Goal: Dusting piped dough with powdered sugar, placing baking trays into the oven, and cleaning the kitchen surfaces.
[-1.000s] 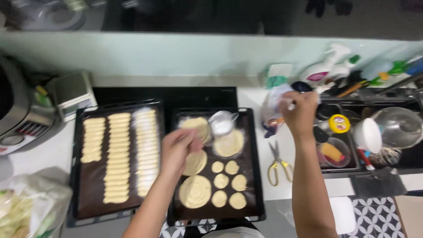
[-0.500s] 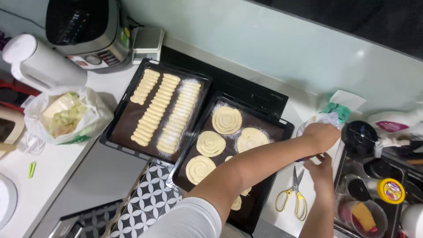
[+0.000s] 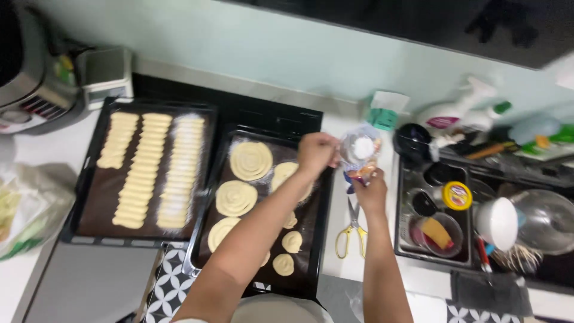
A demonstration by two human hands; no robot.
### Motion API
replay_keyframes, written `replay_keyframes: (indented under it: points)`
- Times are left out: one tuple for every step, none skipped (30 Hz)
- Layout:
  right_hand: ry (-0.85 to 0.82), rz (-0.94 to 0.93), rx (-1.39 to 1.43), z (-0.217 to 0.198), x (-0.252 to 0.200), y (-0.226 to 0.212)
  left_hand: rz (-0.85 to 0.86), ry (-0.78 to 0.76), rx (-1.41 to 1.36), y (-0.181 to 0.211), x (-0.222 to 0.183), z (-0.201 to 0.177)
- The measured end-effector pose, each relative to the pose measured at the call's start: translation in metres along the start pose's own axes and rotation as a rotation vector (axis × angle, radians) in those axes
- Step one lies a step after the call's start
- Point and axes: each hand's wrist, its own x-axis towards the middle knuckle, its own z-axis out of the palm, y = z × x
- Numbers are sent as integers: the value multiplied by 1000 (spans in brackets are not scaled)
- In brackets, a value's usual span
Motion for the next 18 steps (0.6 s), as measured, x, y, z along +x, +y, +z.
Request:
replay_keyframes:
  points:
    - [-17, 31, 1, -4, -3, -6, -64, -4, -111, -6, 2, -5]
    - [-41, 52, 10, -3, -2, -17, -123, 6, -219, -10, 6, -16]
    - [-29, 55, 10, -5, -2, -16, -119, -5, -216, -15, 8, -17]
    - [-42, 86, 33, -4, -1, -17, -179, -21, -311, -20, 9, -22]
    - [-55, 117, 56, -2, -1, -20, -239, -38, -406, -24, 10, -29]
    - [-70, 108, 64, -2, -1, -11, -233, -19, -405, -25, 7, -38]
    - [-67, 93, 105, 0, -1, -3, -272, -64, -510, -26, 4, -49]
    - [-72, 74, 146, 5, 0, 4, -305, -102, -620, -27, 0, -62]
    - [-95, 61, 155, -2, -7, 2, -296, -76, -623, -21, -8, -83]
    - [-43, -20, -66, -7, -9, 0, -303, -92, -690, -13, -15, -105]
    - [13, -104, -285, -12, -11, -2, -309, -109, -757, -5, -21, -125]
    - [2, -117, -273, -7, -19, -48, -297, -90, -756, 6, -31, -159]
    - [35, -40, -20, -2, -28, -92, -219, -37, -715, 18, -41, -191]
    - [68, 49, 230, -1, -40, -135, -149, 9, -670, 28, -53, -221]
    - [59, 47, 239, 17, -36, -196, -144, 20, -665, 44, -65, -259]
    - [-152, 144, 499, 28, -37, -258, -97, 120, -479, 60, -74, -296]
    - [-368, 239, 758, 31, -42, -321, -50, 217, -291, 76, -84, -333]
    - [-363, 236, 763, 79, -41, -336, -45, 214, -287, 81, -89, -367]
